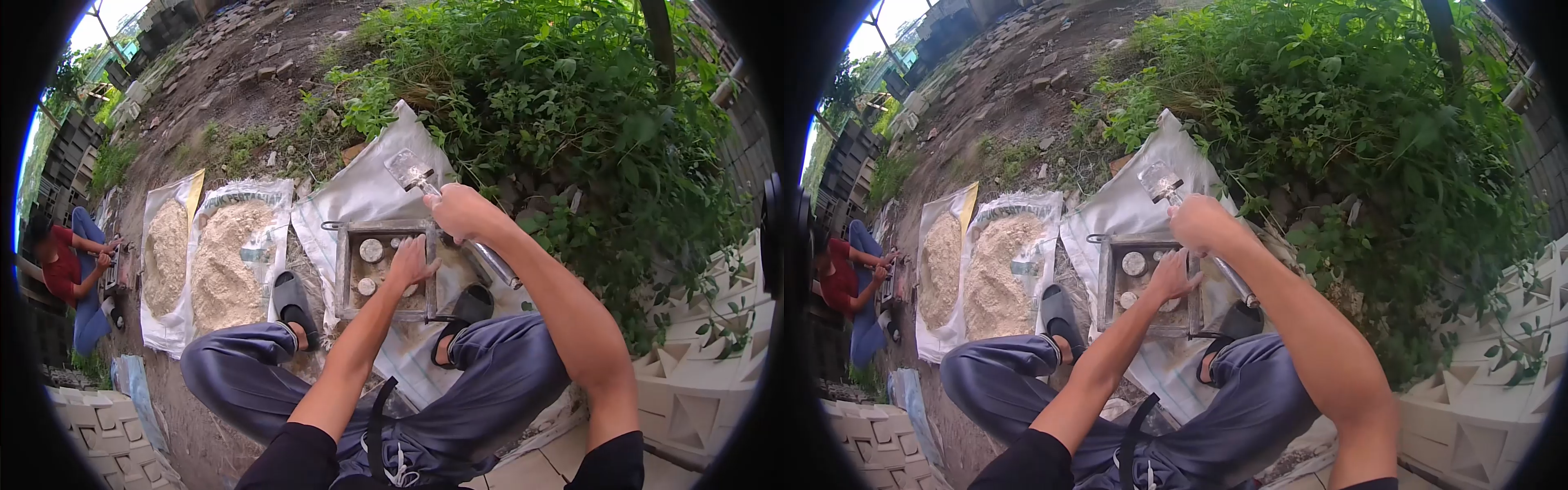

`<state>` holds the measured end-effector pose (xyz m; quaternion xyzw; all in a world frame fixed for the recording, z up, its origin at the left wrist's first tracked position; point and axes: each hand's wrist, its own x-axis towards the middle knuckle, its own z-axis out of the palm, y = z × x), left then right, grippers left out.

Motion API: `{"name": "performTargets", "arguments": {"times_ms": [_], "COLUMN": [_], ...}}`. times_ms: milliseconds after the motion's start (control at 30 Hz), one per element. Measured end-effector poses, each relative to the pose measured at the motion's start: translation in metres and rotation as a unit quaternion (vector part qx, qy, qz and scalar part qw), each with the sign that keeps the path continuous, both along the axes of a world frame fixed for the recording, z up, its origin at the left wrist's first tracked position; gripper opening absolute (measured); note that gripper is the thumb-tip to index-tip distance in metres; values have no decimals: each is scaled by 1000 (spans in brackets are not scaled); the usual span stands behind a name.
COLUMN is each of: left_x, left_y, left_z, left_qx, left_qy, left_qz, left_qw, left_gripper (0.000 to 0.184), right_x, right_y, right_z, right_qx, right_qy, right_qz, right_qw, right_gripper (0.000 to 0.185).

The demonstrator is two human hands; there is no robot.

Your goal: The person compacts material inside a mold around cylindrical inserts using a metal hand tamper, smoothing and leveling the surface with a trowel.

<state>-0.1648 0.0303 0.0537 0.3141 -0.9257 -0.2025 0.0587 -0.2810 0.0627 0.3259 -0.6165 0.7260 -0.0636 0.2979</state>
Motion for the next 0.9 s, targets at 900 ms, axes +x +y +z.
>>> {"name": "performTargets", "arguments": {"times_ms": [900], "left_x": [138], "left_y": [31], "left_z": [-36], "left_qx": [-134], "left_qy": [-38], "left_qz": [7], "left_qw": [990], "left_gripper": [58], "right_x": [14], "right_y": [-11], "right_z": [4], "right_qx": [99], "right_qy": [24], "right_qz": [-2], "right_qw": [995], "right_gripper": [36]}}
